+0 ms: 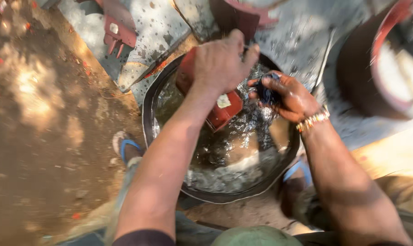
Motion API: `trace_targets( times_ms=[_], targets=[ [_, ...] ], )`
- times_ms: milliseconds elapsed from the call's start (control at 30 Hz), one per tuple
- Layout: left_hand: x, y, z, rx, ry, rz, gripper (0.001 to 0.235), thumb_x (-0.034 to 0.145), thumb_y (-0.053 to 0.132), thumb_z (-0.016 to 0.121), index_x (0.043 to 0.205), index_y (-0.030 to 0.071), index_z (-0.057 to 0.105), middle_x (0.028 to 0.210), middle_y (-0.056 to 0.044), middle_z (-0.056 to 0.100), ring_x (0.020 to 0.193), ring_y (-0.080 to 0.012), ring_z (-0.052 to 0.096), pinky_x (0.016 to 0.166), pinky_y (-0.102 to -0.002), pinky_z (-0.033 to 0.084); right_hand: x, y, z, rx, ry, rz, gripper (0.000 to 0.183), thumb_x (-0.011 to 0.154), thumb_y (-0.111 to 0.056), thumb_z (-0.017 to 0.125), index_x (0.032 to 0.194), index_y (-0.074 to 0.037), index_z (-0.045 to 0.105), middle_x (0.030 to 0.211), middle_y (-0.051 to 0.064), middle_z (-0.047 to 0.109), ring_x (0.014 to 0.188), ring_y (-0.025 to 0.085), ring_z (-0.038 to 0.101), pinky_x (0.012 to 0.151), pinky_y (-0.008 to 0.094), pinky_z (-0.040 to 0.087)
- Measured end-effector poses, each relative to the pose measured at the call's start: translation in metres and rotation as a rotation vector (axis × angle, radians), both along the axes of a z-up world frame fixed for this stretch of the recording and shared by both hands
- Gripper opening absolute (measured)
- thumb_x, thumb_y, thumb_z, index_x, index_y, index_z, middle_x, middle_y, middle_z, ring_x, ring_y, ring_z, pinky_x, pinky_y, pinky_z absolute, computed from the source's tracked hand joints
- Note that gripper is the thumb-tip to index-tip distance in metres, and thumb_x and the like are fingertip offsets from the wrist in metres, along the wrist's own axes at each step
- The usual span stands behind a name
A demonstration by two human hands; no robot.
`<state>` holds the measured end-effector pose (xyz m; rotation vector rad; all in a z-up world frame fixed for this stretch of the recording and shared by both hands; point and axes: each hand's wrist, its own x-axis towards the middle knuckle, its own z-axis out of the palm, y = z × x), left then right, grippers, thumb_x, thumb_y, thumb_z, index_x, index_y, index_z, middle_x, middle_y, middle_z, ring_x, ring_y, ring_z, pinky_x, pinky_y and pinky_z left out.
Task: The person scrubs a red metal brake shoe with a blue scouring pad inside a large metal basin filled with water. The person repeatedly dips the part into the water and scrubs both sides of the curved metal piece. The person then places the cleaned part on the ground and picks up a second similar red metal part to continue the cleaning process.
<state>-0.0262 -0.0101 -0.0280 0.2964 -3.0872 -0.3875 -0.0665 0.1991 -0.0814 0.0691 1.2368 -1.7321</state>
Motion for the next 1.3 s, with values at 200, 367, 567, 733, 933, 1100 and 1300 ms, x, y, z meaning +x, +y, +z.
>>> trace_targets(
  times_ms=[200,367,567,733,933,1100,1300],
  targets=[
    [-0.004,0.017,-0.028,0.070,0.177,0.087,0.041,0.102,0.052,0.052,0.097,0.012,0.053,0.066,-0.003,0.058,0.059,-0.0210,0.062,0.065,-0.043,0.044,0.032,-0.018,0.111,-0.089,0.262,0.080,0.015,0.104,-0.019,0.065,0.111,-0.007,0.061,0.091,0.006,0.067,0.074,0.012,0.062,0.056,0.023,0.046],
    [0.014,0.036,-0.044,-0.074,0.424,0.183,0.017,0.085,0.029,0.064,0.098,0.019,0.060,0.088,-0.001,0.065,0.088,-0.0194,0.062,0.082,-0.040,0.042,0.053,-0.071,0.133,0.048,0.460,0.040,0.014,0.105,-0.025,0.063,0.106,-0.010,0.061,0.082,-0.001,0.063,0.060,0.009,0.054,0.049,0.024,0.044],
    [0.018,0.020,-0.034,0.172,0.832,0.501,0.015,0.088,0.033,0.071,0.097,0.022,0.066,0.096,0.001,0.070,0.108,-0.0234,0.060,0.099,-0.048,0.037,0.033,-0.061,0.091,0.288,1.016,-0.099,0.031,0.106,-0.036,0.062,0.107,-0.006,0.061,0.081,0.002,0.061,0.063,0.011,0.058,0.052,0.029,0.049],
    [0.010,-0.003,-0.024,0.465,0.790,0.858,0.020,0.083,0.031,0.070,0.097,0.017,0.069,0.101,-0.005,0.073,0.115,-0.0276,0.060,0.105,-0.047,0.035,0.042,-0.016,0.003,0.781,1.141,-0.159,0.063,0.099,-0.055,0.066,0.116,0.005,0.065,0.091,0.012,0.071,0.077,0.020,0.064,0.073,0.037,0.055],
    [-0.005,-0.019,-0.048,0.743,0.937,0.694,0.034,0.085,0.029,0.072,0.111,0.010,0.063,0.113,-0.011,0.070,0.112,-0.0290,0.064,0.095,-0.045,0.050,0.077,-0.047,0.002,0.236,0.786,-0.078,0.066,0.104,-0.057,0.046,0.130,0.001,0.064,0.107,0.008,0.073,0.088,0.015,0.066,0.076,0.034,0.055],
    [0.087,-0.062,-0.081,0.851,0.442,0.608,0.043,0.089,0.049,0.076,0.099,0.007,0.071,0.088,-0.007,0.075,0.080,-0.0206,0.072,0.075,-0.037,0.056,0.066,-0.051,0.008,0.059,0.771,-0.140,0.069,0.108,-0.057,0.046,0.137,0.003,0.062,0.129,0.010,0.070,0.114,0.017,0.065,0.102,0.035,0.052],
    [0.112,-0.023,-0.075,0.966,0.313,0.752,0.045,0.092,0.050,0.074,0.087,0.005,0.077,0.079,-0.011,0.075,0.072,-0.0183,0.065,0.072,-0.036,0.051,0.033,-0.053,-0.023,0.356,0.871,-0.166,0.072,0.104,-0.061,0.038,0.132,0.000,0.064,0.113,0.011,0.072,0.092,0.020,0.061,0.088,0.036,0.052]
  ],
)
